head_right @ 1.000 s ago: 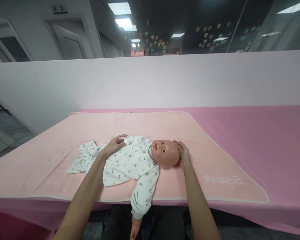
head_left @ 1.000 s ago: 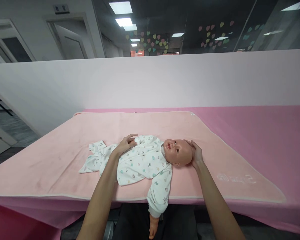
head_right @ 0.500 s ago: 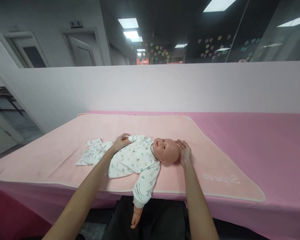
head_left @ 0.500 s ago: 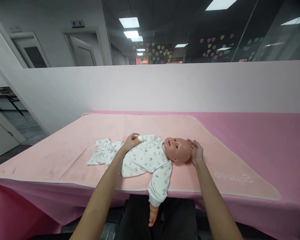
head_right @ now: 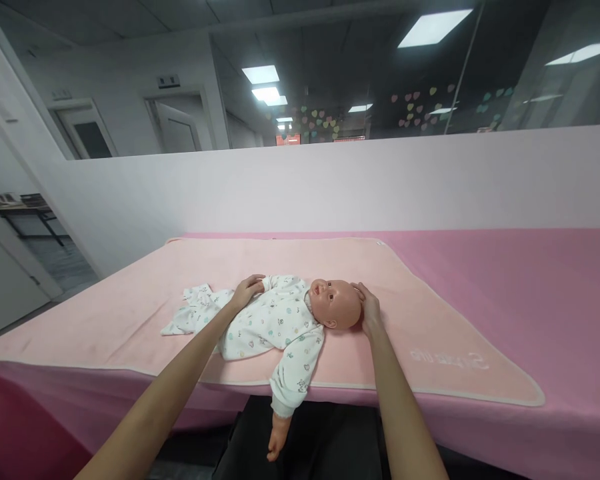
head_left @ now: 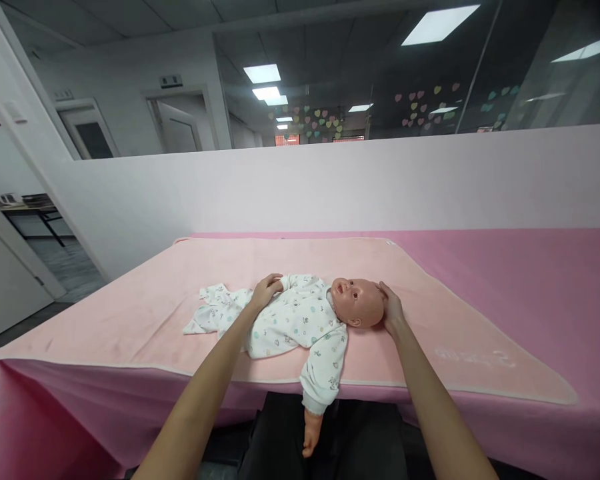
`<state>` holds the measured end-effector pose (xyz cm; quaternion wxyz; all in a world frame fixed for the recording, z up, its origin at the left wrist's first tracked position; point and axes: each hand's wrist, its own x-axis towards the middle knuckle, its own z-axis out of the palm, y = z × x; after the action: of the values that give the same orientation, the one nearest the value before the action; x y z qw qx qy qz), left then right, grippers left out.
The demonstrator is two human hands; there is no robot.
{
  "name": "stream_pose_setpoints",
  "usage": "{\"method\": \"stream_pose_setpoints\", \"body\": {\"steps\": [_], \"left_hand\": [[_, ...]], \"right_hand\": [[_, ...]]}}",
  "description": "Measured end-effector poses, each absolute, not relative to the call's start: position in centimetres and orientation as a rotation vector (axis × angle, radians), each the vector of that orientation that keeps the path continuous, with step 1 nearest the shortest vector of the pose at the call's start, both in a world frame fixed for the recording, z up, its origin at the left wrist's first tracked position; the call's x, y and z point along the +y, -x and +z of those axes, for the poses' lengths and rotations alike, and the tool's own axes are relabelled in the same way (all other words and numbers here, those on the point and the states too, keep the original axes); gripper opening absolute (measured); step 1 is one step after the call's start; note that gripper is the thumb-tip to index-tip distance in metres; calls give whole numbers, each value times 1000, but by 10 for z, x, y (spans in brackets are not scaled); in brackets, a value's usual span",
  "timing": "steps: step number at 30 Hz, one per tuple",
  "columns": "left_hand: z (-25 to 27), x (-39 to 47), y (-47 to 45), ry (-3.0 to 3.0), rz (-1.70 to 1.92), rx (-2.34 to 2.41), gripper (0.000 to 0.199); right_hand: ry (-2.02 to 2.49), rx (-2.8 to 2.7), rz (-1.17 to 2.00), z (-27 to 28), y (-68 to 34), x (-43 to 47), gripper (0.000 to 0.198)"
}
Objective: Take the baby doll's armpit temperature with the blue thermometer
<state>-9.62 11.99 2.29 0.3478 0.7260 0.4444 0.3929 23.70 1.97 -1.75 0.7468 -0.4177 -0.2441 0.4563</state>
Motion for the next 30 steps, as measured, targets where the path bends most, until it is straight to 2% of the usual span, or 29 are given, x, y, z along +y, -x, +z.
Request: {"method": "stream_pose_setpoints", "body": {"steps": [4, 14, 30], "left_hand": [[22, 127, 102, -1686, 1040, 1109, 43], [26, 124, 103, -1226, 1287, 1035, 40], [17, 129, 104, -1441, 1296, 1112, 48]], "right_hand": [[951, -454, 1143, -13, -237, 21, 29], [957, -416, 1163, -9, -233, 20, 23], [967, -446, 1084, -14, -232, 20, 22]]}}
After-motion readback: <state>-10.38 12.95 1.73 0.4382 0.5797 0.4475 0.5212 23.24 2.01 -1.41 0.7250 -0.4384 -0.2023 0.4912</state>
